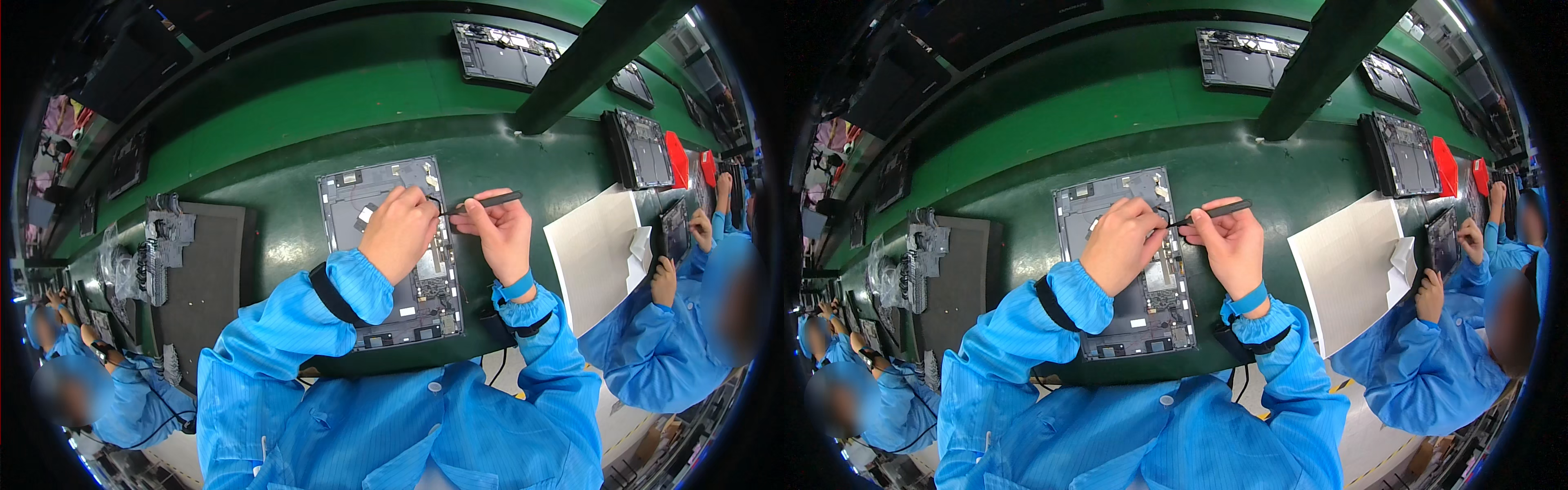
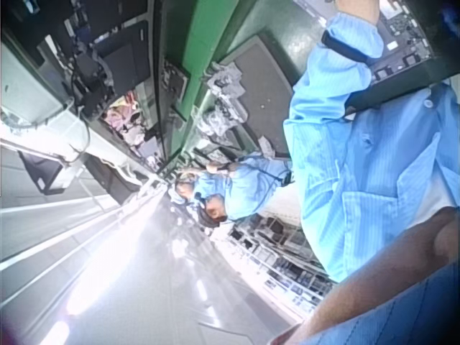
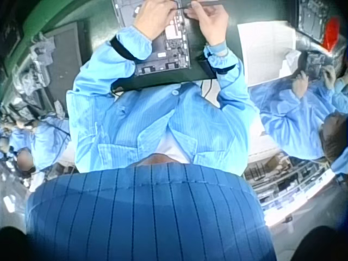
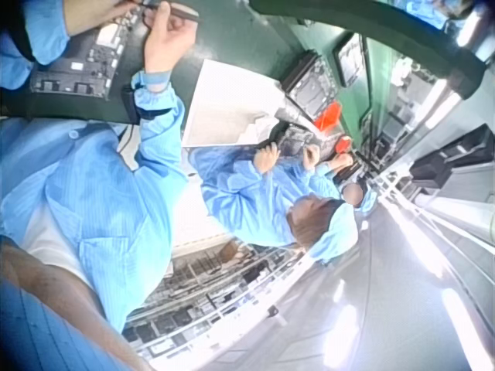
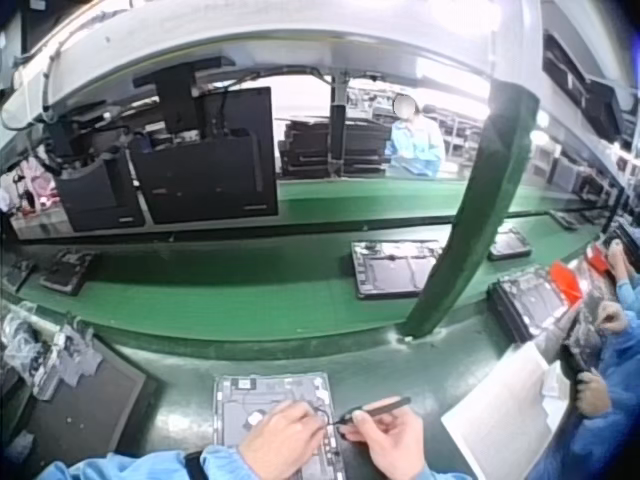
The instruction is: Assembling internal parts of a tablet or laptop on a factory production line.
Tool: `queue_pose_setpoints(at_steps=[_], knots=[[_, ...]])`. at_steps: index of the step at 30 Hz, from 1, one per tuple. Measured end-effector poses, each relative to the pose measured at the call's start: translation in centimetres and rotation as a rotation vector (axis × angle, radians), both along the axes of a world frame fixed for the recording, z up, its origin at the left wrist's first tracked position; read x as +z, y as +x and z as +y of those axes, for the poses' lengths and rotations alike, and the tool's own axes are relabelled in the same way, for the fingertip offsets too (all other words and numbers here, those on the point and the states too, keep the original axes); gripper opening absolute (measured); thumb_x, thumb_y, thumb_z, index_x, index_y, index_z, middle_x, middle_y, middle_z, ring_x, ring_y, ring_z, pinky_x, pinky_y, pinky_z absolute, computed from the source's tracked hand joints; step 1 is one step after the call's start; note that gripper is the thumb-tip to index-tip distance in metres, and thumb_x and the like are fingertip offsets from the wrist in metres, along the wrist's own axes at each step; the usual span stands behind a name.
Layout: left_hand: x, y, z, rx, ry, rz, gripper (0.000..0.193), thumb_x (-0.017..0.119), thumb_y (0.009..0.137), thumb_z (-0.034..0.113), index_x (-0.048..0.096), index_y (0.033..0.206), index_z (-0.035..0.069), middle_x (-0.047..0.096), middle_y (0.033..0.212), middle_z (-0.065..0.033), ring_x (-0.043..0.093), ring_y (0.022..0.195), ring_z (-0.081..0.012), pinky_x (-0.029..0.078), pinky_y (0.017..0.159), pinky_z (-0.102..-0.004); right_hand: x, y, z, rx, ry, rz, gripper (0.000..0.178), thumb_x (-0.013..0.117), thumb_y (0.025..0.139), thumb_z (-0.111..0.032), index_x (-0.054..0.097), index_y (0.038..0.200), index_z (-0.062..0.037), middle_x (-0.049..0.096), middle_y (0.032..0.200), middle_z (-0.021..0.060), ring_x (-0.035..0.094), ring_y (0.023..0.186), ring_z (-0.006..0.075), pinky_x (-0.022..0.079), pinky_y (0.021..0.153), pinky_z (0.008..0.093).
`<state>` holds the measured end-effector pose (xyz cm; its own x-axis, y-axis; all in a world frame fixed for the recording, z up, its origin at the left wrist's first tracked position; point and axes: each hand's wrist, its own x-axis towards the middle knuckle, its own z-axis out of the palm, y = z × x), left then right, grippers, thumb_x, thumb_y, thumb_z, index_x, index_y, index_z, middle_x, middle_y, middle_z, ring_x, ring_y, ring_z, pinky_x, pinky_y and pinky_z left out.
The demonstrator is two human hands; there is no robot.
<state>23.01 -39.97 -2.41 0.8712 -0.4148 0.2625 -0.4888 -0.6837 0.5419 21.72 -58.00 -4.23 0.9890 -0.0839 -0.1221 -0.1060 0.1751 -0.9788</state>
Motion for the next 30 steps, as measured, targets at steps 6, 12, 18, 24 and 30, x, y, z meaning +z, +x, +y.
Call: queue_pose_setpoints(at_steps=[6, 12, 18, 24, 30], knots=[[-0.6, 0.0, 0.9, 0.030, -0.128, 0.072, 0.018, 0.072, 0.079, 0.005, 0.070, 0.096, 0.004, 0.063, 0.086, -0.0106, 0.064, 0.080, -0.0291, 0.054, 0.071, -0.0381, -0.1, 0.0, 0.1, -0.006, -0.046, -0.043, 0.014, 0.062, 0.095, -0.002, 0.053, 0.104, 0.0032, 0.068, 0.090, 0.0141, 0.072, 0.080, 0.0232, 0.061, 0.069, 0.0296], [-0.1, 0.2, 1.5, 0.020, -0.158, 0.158, 0.024, 0.073, 0.078, 0.001, 0.068, 0.101, 0.002, 0.064, 0.089, -0.0121, 0.068, 0.077, -0.0256, 0.057, 0.069, -0.0339, 0.0, 0.1, 0.2, -0.018, -0.030, -0.033, 0.014, 0.062, 0.094, -0.002, 0.053, 0.104, 0.0032, 0.068, 0.088, 0.0144, 0.073, 0.079, 0.0230, 0.061, 0.068, 0.0291], [-0.1, 0.3, 1.6, 0.012, -0.158, 0.170, 0.024, 0.073, 0.078, 0.001, 0.068, 0.101, 0.002, 0.064, 0.089, -0.0127, 0.068, 0.079, -0.0266, 0.057, 0.070, -0.0340, -0.1, 0.1, 0.4, -0.024, -0.004, -0.016, 0.014, 0.062, 0.094, -0.002, 0.053, 0.104, 0.0032, 0.068, 0.088, 0.0145, 0.073, 0.078, 0.0227, 0.061, 0.068, 0.0288], [-0.5, 0.3, 1.5, 0.012, -0.164, 0.151, 0.025, 0.073, 0.077, 0.001, 0.068, 0.102, 0.002, 0.064, 0.089, -0.0132, 0.068, 0.078, -0.0275, 0.057, 0.069, -0.0345, -0.2, 0.1, 0.5, -0.021, -0.054, -0.066, 0.015, 0.063, 0.094, -0.002, 0.053, 0.103, 0.0030, 0.068, 0.087, 0.0144, 0.072, 0.077, 0.0221, 0.061, 0.067, 0.0285], [0.0, -0.1, 1.3, -0.049, -0.117, 0.081, 0.030, 0.070, 0.078, -0.001, 0.069, 0.106, 0.008, 0.061, 0.094, -0.0106, 0.063, 0.088, -0.0303, 0.053, 0.079, -0.0394, -0.5, 0.2, 0.4, -0.019, -0.042, -0.068, 0.015, 0.063, 0.094, -0.002, 0.052, 0.103, 0.0030, 0.068, 0.087, 0.0138, 0.072, 0.077, 0.0216, 0.061, 0.067, 0.0281]])
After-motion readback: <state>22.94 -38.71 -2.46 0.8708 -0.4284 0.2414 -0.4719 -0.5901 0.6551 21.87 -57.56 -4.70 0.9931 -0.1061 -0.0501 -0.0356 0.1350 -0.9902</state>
